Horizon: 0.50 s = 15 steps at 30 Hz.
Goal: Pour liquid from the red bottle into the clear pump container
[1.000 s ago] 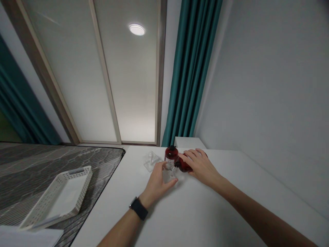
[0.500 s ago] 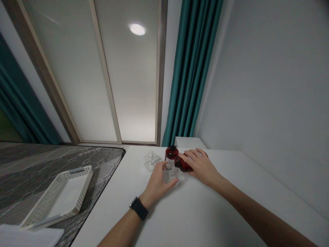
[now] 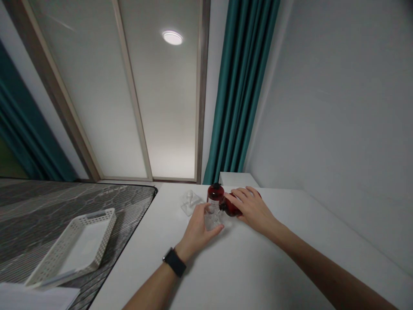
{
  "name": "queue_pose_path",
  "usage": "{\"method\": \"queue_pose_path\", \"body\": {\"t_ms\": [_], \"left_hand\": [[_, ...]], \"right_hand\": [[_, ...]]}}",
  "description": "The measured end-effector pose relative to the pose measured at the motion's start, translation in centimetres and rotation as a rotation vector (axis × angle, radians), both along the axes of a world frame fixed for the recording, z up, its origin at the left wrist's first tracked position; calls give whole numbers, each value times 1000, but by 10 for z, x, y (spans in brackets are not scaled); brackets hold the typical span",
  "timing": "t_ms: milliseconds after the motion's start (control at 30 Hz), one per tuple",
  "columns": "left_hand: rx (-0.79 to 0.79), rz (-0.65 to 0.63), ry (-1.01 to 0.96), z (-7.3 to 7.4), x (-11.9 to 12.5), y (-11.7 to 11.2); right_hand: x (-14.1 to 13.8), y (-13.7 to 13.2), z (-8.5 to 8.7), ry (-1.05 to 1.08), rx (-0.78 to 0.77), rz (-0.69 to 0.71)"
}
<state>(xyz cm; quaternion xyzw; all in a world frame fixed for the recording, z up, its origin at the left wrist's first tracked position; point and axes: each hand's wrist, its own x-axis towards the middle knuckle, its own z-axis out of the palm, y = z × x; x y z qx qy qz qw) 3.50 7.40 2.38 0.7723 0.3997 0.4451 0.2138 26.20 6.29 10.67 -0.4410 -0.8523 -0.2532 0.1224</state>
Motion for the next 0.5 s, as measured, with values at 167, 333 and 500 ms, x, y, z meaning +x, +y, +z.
{"method": "queue_pose_path", "body": {"t_ms": [167, 333, 500], "left_hand": [[-17, -1, -6, 2, 0, -1], [-31, -6, 0, 3, 0, -2], [-30, -11, -3, 3, 0, -2]], "right_hand": [[1, 1, -1, -4, -8, 2], [1, 1, -1, 0, -6, 6], [1, 1, -1, 2, -2, 15]]}}
